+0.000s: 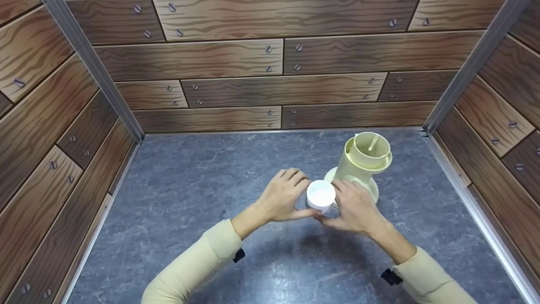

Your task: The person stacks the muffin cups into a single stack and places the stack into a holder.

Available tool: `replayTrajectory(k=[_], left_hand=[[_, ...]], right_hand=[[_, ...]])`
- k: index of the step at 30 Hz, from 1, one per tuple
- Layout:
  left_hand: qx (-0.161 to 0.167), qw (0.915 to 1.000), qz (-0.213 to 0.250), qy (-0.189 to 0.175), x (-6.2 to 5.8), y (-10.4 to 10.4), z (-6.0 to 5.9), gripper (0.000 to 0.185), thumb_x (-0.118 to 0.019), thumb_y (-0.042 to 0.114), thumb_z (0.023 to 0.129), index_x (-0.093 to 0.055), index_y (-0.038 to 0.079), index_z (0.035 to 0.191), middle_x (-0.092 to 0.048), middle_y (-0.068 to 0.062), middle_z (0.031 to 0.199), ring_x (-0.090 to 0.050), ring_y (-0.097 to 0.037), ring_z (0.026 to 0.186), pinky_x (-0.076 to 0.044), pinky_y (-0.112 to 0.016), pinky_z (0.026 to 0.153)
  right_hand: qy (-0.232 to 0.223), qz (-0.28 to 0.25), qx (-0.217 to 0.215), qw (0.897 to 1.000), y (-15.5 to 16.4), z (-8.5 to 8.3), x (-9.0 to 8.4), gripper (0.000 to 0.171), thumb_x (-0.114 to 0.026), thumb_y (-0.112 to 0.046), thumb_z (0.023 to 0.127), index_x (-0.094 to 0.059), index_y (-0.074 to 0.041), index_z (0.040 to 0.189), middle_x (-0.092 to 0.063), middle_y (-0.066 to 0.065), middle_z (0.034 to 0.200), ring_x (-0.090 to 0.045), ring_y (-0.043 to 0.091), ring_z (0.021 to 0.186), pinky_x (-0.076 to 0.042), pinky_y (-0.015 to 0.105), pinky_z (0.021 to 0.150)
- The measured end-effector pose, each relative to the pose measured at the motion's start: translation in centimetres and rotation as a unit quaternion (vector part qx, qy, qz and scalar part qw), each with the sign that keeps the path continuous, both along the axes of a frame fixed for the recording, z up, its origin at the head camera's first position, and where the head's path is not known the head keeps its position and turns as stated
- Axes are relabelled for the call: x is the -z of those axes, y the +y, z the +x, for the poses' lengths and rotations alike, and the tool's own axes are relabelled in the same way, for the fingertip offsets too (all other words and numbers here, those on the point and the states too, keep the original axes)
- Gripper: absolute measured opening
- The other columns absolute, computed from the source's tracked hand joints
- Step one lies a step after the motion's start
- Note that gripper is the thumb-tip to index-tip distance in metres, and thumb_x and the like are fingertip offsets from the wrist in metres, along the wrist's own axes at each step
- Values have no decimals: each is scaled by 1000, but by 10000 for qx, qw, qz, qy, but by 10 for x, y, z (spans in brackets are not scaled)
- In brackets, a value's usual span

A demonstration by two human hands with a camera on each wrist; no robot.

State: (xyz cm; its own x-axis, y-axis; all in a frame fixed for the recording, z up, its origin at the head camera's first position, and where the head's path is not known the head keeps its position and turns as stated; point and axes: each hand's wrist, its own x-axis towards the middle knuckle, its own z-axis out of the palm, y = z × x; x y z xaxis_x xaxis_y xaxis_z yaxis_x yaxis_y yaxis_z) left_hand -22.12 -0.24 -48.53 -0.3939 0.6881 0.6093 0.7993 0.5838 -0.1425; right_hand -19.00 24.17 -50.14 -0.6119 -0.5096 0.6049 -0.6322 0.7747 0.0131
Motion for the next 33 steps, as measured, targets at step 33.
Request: replayTrajectory(k=[33], left_hand=[[-60, 9999, 30, 103, -55, 39, -22, 69, -66, 78, 87, -69, 18, 121, -69, 3, 118, -63, -16, 113, -52, -34, 97]], right_hand=[[451, -12, 375, 9983, 37, -13, -55, 82, -89, -59, 59, -66, 0, 112, -69, 17, 94, -68, 35, 82, -57, 48, 65]])
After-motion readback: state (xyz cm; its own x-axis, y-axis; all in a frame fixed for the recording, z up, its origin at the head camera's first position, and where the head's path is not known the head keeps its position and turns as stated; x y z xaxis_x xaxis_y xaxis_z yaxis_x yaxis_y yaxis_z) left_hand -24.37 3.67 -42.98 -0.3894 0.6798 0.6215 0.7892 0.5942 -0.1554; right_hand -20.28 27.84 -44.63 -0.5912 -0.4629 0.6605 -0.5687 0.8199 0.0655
